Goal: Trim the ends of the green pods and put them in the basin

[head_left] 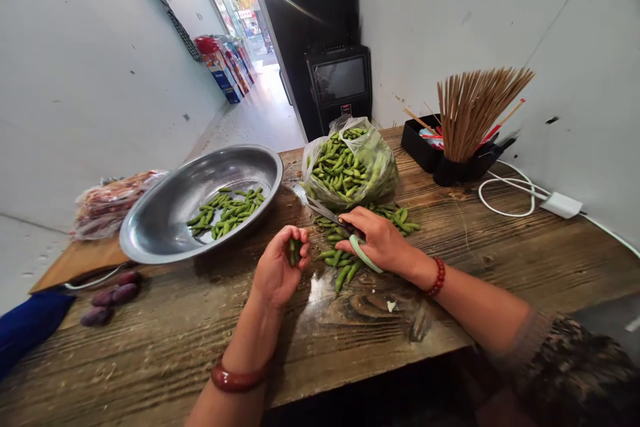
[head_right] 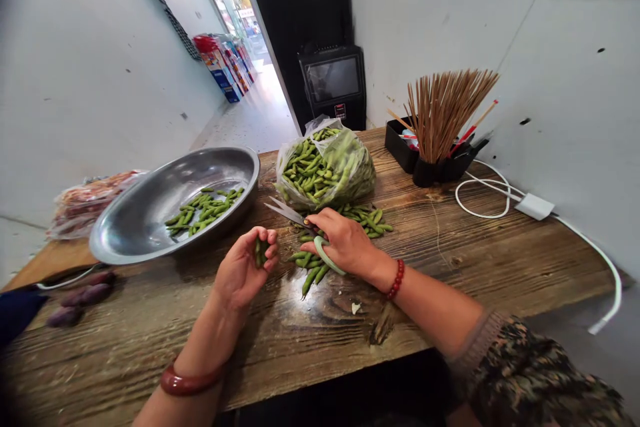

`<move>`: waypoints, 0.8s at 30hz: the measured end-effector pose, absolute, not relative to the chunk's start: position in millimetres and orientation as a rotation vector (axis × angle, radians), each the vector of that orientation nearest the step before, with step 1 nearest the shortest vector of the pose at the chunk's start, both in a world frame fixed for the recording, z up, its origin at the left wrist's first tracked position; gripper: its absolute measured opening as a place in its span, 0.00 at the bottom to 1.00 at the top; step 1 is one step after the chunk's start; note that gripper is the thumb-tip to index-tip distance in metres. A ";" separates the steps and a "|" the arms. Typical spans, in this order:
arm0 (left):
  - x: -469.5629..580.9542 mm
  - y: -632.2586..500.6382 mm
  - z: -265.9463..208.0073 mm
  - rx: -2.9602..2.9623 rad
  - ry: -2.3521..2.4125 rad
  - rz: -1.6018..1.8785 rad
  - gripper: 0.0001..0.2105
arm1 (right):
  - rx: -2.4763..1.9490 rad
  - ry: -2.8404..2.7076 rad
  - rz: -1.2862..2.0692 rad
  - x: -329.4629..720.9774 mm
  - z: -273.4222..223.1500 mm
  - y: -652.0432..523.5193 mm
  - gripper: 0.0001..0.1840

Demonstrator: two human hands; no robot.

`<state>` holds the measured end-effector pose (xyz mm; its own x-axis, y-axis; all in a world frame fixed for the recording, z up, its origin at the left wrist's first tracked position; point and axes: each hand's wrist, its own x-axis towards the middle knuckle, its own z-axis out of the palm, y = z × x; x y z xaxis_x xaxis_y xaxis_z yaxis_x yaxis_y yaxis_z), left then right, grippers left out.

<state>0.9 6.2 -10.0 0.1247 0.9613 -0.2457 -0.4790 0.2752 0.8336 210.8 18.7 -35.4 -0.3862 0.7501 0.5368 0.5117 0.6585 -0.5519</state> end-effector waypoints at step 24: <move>2.5 8.6 -35.1 2.148 1.389 0.456 0.04 | -0.954 -2.107 0.417 209.4 -35.8 15.7 0.21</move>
